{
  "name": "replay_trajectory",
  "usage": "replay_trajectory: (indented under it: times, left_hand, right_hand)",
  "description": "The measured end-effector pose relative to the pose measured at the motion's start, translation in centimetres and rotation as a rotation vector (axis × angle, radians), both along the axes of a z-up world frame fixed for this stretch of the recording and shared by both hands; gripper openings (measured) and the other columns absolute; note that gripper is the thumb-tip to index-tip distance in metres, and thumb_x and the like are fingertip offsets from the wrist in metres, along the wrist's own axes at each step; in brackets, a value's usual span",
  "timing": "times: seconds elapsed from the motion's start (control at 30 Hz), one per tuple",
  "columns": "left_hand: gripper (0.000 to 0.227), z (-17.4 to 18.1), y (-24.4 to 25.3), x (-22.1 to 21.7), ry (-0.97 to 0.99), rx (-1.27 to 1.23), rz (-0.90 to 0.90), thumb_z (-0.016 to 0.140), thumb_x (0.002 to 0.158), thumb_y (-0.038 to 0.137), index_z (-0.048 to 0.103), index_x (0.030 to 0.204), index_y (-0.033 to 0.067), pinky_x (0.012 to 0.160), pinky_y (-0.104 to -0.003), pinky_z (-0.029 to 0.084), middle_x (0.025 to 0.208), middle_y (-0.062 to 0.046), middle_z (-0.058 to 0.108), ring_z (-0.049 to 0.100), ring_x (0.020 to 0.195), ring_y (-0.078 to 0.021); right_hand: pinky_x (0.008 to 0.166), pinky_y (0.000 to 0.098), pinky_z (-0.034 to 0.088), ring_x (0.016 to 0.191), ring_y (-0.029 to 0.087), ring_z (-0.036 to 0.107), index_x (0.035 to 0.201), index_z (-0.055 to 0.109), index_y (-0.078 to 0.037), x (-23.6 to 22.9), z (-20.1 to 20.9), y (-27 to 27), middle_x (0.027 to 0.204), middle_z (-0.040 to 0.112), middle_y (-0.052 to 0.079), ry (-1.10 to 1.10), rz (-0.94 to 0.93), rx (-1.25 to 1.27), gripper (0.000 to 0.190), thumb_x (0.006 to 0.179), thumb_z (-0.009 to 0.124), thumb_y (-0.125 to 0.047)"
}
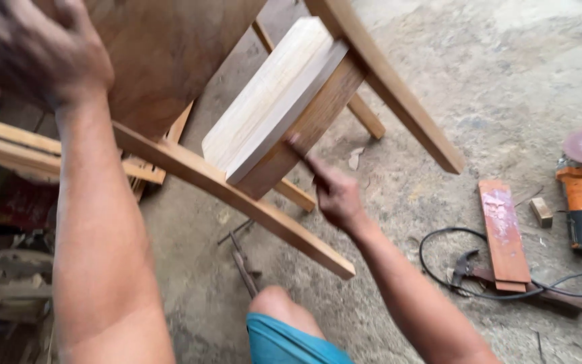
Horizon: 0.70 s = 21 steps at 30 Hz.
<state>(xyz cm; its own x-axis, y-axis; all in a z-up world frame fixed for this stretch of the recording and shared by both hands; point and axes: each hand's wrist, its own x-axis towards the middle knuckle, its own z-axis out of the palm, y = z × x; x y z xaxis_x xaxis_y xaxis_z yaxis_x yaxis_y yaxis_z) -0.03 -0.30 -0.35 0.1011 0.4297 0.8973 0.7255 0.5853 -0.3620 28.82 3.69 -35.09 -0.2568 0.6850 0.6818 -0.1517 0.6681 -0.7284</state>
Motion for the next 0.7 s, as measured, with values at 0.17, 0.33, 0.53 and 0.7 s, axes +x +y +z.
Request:
replay_trajectory:
  times: [0.17, 0.33, 0.53, 0.7]
  left_hand:
    - [0.048, 0.2, 0.0, 0.9, -0.072, -0.005, -0.055, 0.048, 0.108, 0.041, 0.056, 0.137, 0.0039, 0.089, -0.054, 0.047, 0.126, -0.02, 0.064, 0.063, 0.114, -0.0387]
    - [0.046, -0.3, -0.3, -0.4, -0.026, -0.039, -0.095, 0.046, 0.109, 0.036, 0.052, 0.143, 0.0054, 0.091, -0.048, 0.051, 0.126, -0.015, 0.066, 0.067, 0.116, -0.0341]
    - [0.041, 0.0, -0.5, 0.5, 0.008, -0.047, -0.064, 0.046, 0.109, 0.038, 0.054, 0.134, 0.0054, 0.09, -0.05, 0.048, 0.12, -0.016, 0.064, 0.064, 0.111, -0.0357]
    - [0.043, -0.1, -0.7, 1.0, 0.01, -0.015, -0.003, 0.045, 0.11, 0.04, 0.053, 0.135, 0.0061, 0.092, -0.052, 0.046, 0.122, -0.016, 0.062, 0.062, 0.117, -0.0355]
  right_hand:
    - [0.049, 0.0253, 0.048, 0.062, 0.015, 0.059, 0.147, 0.058, -0.017, 2.9, 1.4, 3.7, 0.094, 0.075, 0.009, -0.049, 0.089, -0.595, 0.048, 0.101, 0.052, -0.004]
    - [0.054, 0.023, 0.052, 0.067, 0.011, 0.063, 0.15, 0.054, -0.019, 3.1, 2.6, 5.6, 0.1, 0.076, 0.008, -0.057, 0.089, -0.446, 0.05, 0.102, 0.052, -0.004]
    - [0.059, 0.0243, 0.056, 0.076, 0.009, 0.069, 0.147, 0.059, -0.018, 3.3, 1.4, 4.2, 0.123, 0.07, 0.003, 0.065, 0.088, -0.326, 0.05, 0.099, 0.055, -0.002]
    - [0.053, 0.0238, 0.047, 0.063, 0.012, 0.058, 0.147, 0.059, -0.012, 5.9, 3.6, 9.5, 0.086, 0.073, 0.01, -0.024, -0.021, -0.502, 0.05, 0.098, 0.055, -0.003]
